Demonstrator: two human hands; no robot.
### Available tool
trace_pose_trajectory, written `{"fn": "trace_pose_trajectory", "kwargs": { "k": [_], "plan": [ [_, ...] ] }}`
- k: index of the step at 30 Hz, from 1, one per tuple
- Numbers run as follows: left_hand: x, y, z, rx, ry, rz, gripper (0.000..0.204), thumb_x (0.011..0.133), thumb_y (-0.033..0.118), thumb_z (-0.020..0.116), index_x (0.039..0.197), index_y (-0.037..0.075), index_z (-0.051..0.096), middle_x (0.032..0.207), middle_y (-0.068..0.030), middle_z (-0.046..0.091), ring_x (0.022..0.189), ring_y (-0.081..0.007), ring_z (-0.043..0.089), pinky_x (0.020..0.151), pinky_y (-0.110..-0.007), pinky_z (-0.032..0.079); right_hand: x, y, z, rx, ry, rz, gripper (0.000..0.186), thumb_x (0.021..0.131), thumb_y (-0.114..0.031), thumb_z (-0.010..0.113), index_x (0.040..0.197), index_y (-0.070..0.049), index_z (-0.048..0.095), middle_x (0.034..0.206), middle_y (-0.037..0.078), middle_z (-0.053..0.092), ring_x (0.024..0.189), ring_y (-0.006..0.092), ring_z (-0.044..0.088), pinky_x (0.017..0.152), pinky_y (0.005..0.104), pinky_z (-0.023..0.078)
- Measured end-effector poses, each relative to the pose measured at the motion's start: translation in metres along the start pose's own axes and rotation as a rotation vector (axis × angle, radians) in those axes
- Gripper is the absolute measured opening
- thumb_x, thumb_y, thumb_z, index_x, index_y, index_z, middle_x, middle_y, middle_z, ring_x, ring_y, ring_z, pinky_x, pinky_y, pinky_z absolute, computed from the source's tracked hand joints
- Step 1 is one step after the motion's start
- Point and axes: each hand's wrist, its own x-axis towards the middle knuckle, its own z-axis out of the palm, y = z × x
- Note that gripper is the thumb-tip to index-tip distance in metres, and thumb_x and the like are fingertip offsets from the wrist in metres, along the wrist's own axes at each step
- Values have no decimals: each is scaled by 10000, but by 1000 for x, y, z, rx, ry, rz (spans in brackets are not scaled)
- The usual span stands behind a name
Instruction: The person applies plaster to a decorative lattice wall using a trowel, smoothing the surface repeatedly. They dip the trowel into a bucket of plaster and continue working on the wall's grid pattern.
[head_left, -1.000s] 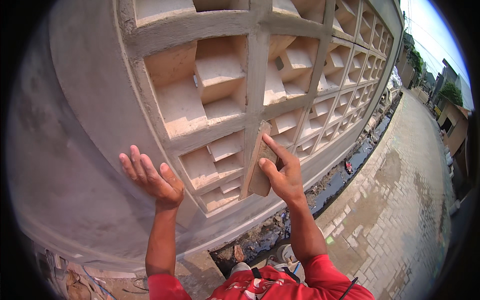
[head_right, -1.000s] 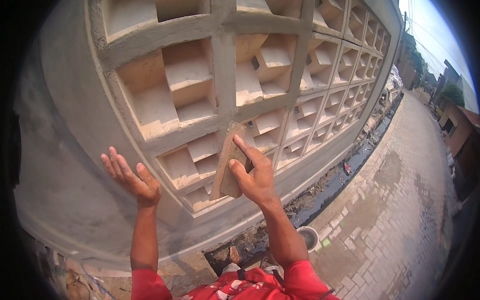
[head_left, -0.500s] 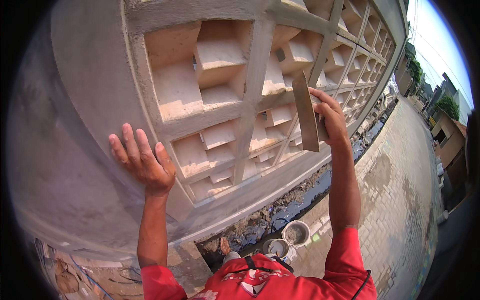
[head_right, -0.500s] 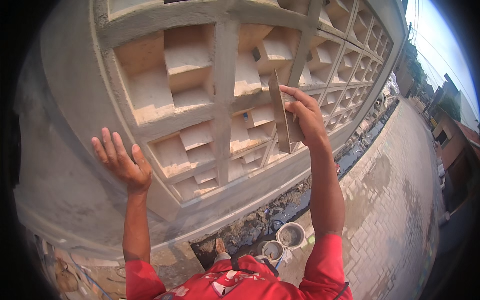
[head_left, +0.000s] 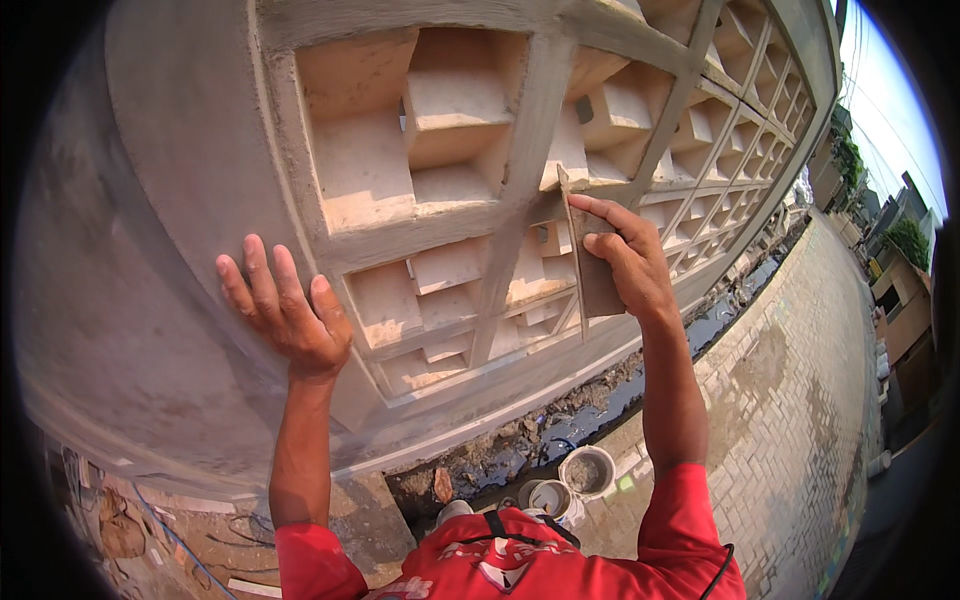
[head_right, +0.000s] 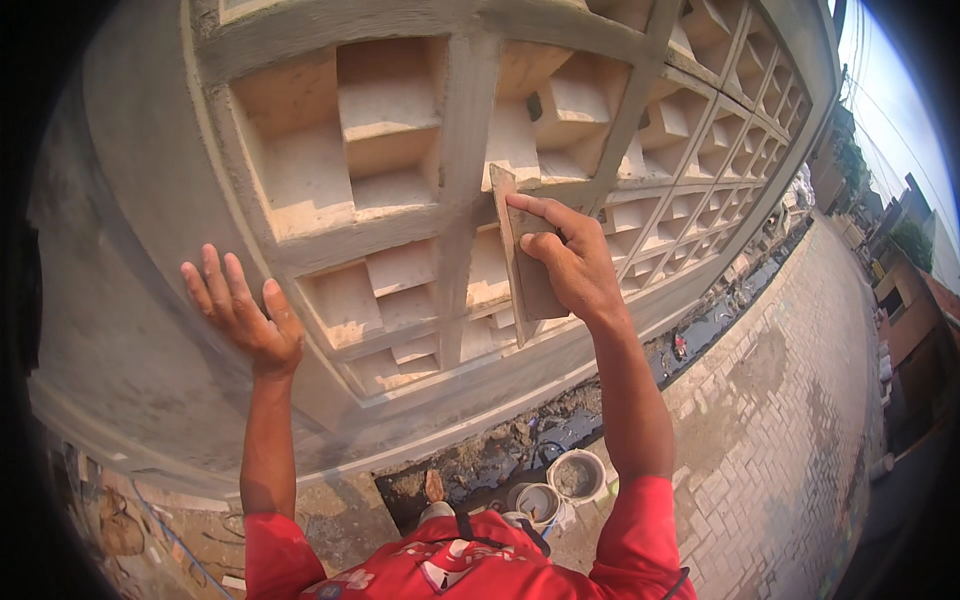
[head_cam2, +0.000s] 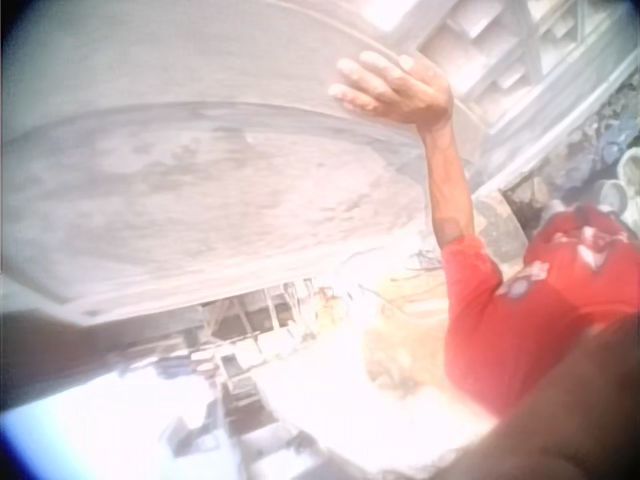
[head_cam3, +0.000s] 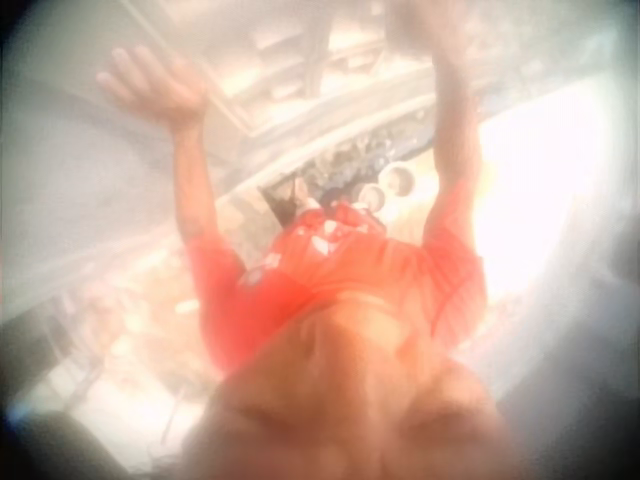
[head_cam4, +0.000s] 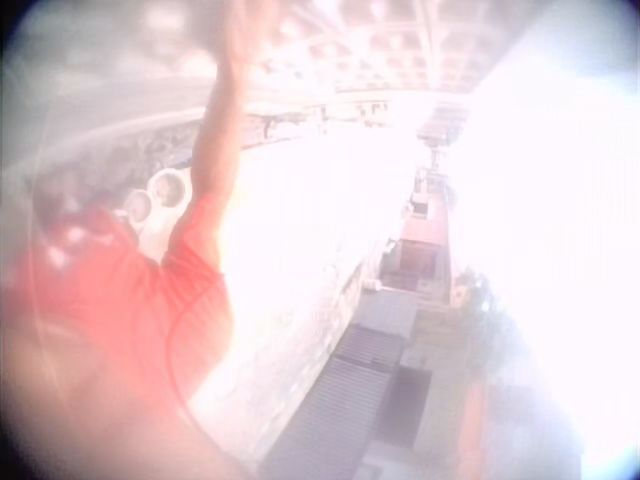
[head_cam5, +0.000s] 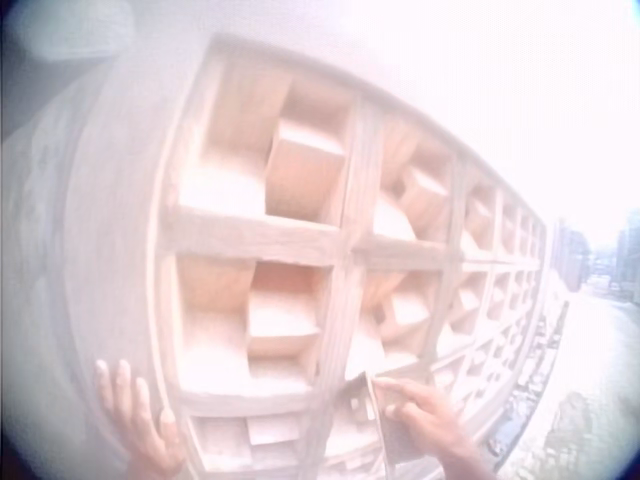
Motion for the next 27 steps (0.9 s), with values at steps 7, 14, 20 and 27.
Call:
{"fn": "trace_pose_trajectory", "kwargs": {
  "k": [7, 14, 20, 27],
  "plan": [
    [1, -1, 0, 25, 3, 8, 493, 978, 146, 495, 1436, -27, 436, 1520, -220, 401, 1456, -466, 260, 1166, -585, 240, -1, 16, -54, 614, 69, 4, 483, 820, -69, 508, 1283, 47, 579, 1038, 74, 666, 882, 117, 640, 792, 242, 527],
    [2, 2, 1, 27, 11, 6, 482, 981, 144, 490, 1428, -33, 444, 1518, -220, 403, 1453, -468, 264, 1170, -586, 241, 35, 34, -121, 663, -27, 173, 416, 864, -49, 448, 1246, 48, 583, 1051, 95, 669, 845, 121, 658, 726, 253, 557],
    [1, 3, 2, 69, 0, 10, 456, 994, 146, 477, 1408, -43, 464, 1510, -221, 413, 1446, -464, 283, 1170, -583, 250, 55, 54, -131, 438, -116, 260, 433, 822, -58, 469, 1221, 6, 624, 977, 76, 678, 763, 110, 659, 672, 248, 556],
    [3, 2, 2, 73, 15, 17, 450, 997, 147, 473, 1404, -46, 469, 1507, -223, 416, 1445, -461, 286, 1171, -584, 248, 61, 39, -114, 321, -152, 262, 438, 828, -63, 471, 1226, -1, 642, 962, 73, 681, 737, 103, 656, 659, 243, 547]
  ]
}}
